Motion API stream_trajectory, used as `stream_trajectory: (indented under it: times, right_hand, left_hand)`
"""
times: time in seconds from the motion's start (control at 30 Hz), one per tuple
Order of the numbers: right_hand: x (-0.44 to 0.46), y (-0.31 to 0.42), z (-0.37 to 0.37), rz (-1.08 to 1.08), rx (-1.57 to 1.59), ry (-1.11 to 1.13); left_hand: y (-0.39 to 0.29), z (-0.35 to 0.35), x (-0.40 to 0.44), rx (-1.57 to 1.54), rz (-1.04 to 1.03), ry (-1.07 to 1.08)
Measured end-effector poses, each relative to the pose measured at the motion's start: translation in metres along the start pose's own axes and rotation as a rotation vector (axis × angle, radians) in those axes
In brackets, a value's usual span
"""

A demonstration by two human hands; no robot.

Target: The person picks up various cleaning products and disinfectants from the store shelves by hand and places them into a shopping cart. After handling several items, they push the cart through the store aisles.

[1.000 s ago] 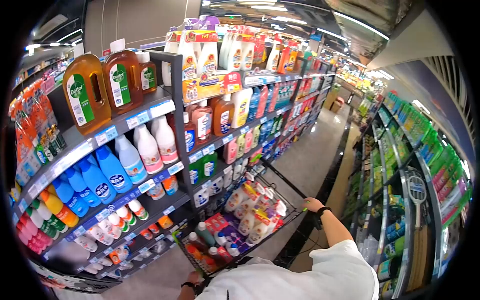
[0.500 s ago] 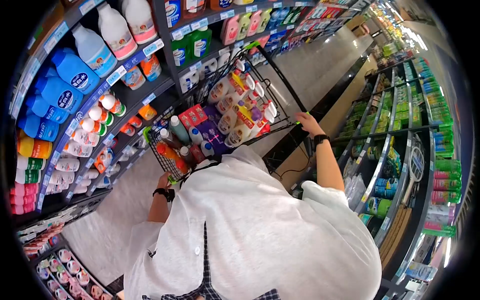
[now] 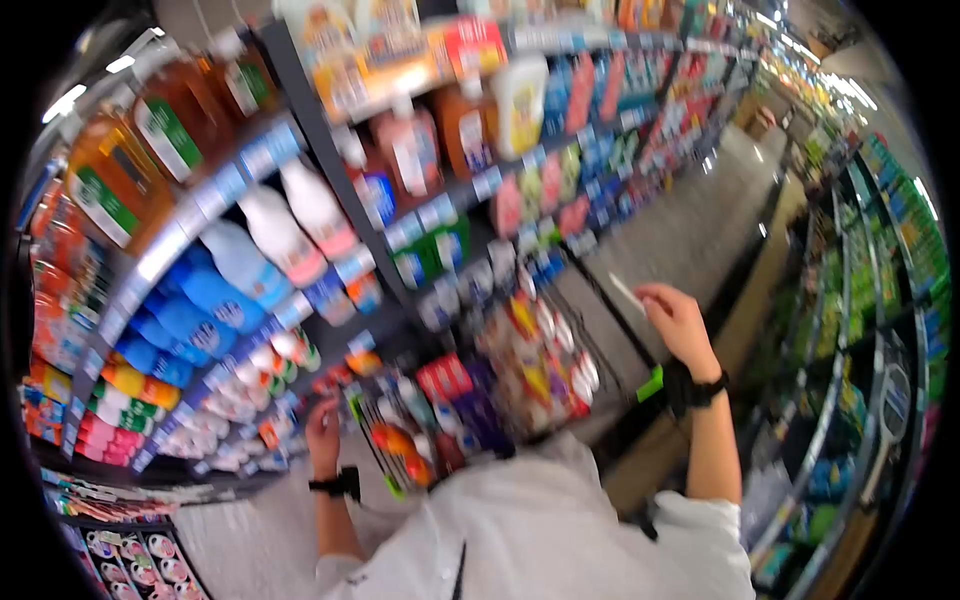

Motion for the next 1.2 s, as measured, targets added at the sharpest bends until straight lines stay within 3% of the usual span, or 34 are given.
stream_trajectory:
  times: [0.03, 0.17, 0.3, 0.4, 0.43, 0.47, 0.5, 0.53, 0.57, 0.6, 0.63, 0.8, 0.83, 0.87, 0.9, 0.97, 1.2]
  right_hand:
    - [0.028, 0.034, 0.006, 0.108, -0.032, 0.033]
    - [0.105, 0.112, 0.012, 0.488, 0.177, 0.106]
    - [0.157, 0.142, 0.003, 0.668, 0.283, 0.276]
    - [0.215, 0.147, -0.011, 0.811, 0.292, 0.221]
    - [0.235, 0.153, -0.017, 0.867, 0.346, 0.175]
    - [0.256, 0.156, -0.024, 0.869, 0.302, 0.158]
    - [0.276, 0.158, -0.032, 0.87, 0.26, 0.141]
    - [0.298, 0.158, -0.04, 0.936, 0.21, 0.091]
    - [0.32, 0.157, -0.05, 1.001, 0.16, 0.037]
    - [0.341, 0.158, -0.057, 0.994, 0.141, -0.05]
    - [0.361, 0.16, -0.063, 0.984, 0.121, -0.138]
    - [0.448, 0.162, -0.092, 0.819, 0.079, -0.273]
    - [0.451, 0.166, -0.091, 0.82, 0.09, -0.281]
    - [0.456, 0.167, -0.094, 0.727, 0.144, -0.158]
    - [0.459, 0.167, -0.098, 0.635, 0.196, -0.034]
    - [0.468, 0.168, -0.101, 0.655, 0.266, -0.037]
    - [0.477, 0.162, -0.1, 0.646, 0.411, 0.048]
  left_hand:
    - [-0.052, 0.006, 0.012, 0.03, -0.157, 0.01]
    - [-0.216, 0.012, 0.033, -0.205, -0.077, 0.089]
    - [-0.335, 0.015, 0.047, 0.106, -0.473, 0.011]
    - [-0.397, 0.021, 0.079, 0.251, -0.714, -0.098]
    - [-0.415, 0.022, 0.095, 0.25, -0.743, -0.118]
    - [-0.433, 0.022, 0.108, 0.289, -0.639, -0.14]
    - [-0.456, 0.021, 0.124, 0.329, -0.847, -0.177]
    - [-0.476, 0.021, 0.138, 0.378, -0.852, -0.198]
    - [-0.491, 0.021, 0.158, 0.402, -0.795, -0.277]
    - [-0.51, 0.022, 0.17, 0.506, -0.914, -0.385]
    - [-0.526, 0.022, 0.181, 0.525, -0.812, -0.408]
    - [-0.551, 0.029, 0.271, 0.621, -0.766, -0.543]
    - [-0.551, 0.032, 0.286, 0.619, -0.638, -0.51]
    - [-0.551, 0.033, 0.299, 0.616, -0.509, -0.477]
    - [-0.552, 0.033, 0.307, 0.626, -0.511, -0.481]
    - [-0.549, 0.023, 0.324, 0.301, -0.357, -0.019]
    - [-0.551, 0.019, 0.314, 0.117, -0.358, 0.071]
Point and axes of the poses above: each hand's wrist, its own x-axis towards the middle knuckle, its own z-axis out of the back of the hand, y = z × x, the point moved 4 cm from there along x, towards the middle knuckle, and after that the axes turned 13 degrees about z, right-handed, at the moved point
